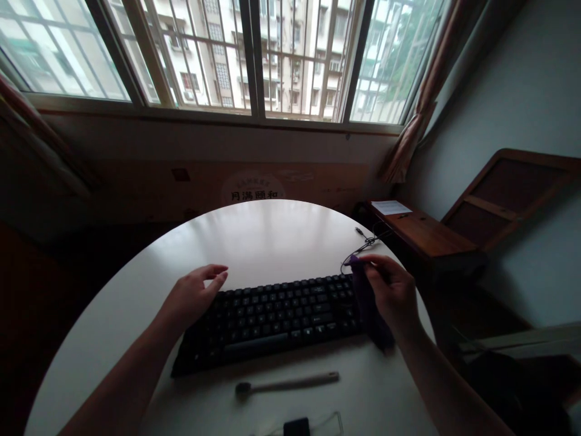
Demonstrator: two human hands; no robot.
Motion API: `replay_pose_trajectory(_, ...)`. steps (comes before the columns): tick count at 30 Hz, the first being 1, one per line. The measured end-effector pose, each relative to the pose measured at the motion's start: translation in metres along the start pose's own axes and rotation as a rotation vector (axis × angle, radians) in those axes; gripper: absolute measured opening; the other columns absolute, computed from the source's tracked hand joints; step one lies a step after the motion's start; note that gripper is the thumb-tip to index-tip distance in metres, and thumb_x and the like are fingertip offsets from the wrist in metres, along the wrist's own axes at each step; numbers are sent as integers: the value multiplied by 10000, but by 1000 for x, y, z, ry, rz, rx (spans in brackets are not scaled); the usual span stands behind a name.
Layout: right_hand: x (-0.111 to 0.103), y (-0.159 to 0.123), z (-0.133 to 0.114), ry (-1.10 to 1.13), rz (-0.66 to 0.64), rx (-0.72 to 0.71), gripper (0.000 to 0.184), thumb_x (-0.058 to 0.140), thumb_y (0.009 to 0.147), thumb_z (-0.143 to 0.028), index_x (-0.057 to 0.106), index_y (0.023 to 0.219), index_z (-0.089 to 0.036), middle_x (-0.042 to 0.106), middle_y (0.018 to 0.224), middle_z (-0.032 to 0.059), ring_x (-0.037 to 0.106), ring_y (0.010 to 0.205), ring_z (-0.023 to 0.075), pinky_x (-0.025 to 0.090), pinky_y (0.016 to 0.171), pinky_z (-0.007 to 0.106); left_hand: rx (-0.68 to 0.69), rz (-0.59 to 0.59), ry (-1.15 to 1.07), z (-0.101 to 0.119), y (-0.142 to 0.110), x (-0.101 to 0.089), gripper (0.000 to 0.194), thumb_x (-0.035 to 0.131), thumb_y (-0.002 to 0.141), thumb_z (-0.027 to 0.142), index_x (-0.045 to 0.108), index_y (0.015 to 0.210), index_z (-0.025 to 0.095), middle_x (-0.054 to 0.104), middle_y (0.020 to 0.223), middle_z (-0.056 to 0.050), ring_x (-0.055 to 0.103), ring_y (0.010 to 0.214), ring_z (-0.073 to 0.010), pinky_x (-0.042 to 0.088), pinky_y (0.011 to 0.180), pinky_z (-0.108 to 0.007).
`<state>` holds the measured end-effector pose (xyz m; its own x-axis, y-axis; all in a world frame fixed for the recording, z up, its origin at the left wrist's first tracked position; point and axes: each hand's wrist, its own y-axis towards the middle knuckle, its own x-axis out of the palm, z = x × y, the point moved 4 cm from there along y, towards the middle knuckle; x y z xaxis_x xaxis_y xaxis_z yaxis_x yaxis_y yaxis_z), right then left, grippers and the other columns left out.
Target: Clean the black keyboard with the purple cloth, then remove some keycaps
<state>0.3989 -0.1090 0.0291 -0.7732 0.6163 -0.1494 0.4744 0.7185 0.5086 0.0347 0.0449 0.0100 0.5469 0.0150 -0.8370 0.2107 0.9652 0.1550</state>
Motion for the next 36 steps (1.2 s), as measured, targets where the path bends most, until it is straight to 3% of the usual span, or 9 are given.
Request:
replay_pose_trajectory(7, -28, 10, -5, -15, 280, -134, 260, 623, 870, -355, 647, 1077, -200, 612, 741, -4, 502, 578, 123, 404, 520, 242, 89, 4, 48, 4, 1, 4, 496, 464, 786, 551, 724, 1036, 211, 754, 984, -64, 704, 883, -269, 536, 833, -345)
replay_pose_trajectory(10, -38, 15, -3, -6, 341, -159, 280, 614, 872, -380, 630, 1080, -193, 613, 764, 3, 500, 584, 126, 393, 520, 246, 134, 13, 81, 9, 0, 5, 479, 452, 800, 530, 722, 1024, 204, 749, 1015, -71, 696, 924, -268, 523, 872, -350)
replay_pose_trajectory(19, -38, 22, 18, -11, 371, -119, 240, 557, 867, -366, 668, 966, -178, 685, 959, 68, 618, 869, 212, 484, 743, 327, 329, 51, 144, 32, -10, -2, 434, 438, 858, 510, 699, 1032, 210, 720, 1096, -88, 673, 1006, -276, 510, 900, -380)
replay_pose_trajectory(29, -35, 18, 23, 49, 356, -77, 209, 559, 858, -333, 678, 923, -174, 683, 903, 44, 611, 855, 203, 474, 769, 326, 399, -116, 116, 35, -11, 10, 394, 455, 887, 485, 690, 1077, 232, 708, 1119, -71, 667, 1021, -258, 518, 900, -369)
replay_pose_trajectory(36, -29, 17, 27, 48, 293, -89, 200, 565, 856, -333, 681, 913, -181, 681, 907, 47, 624, 860, 215, 488, 776, 339, 440, -162, 98, 41, -16, 21, 386, 479, 891, 471, 685, 1127, 245, 688, 1177, -75, 648, 1073, -267, 511, 951, -399)
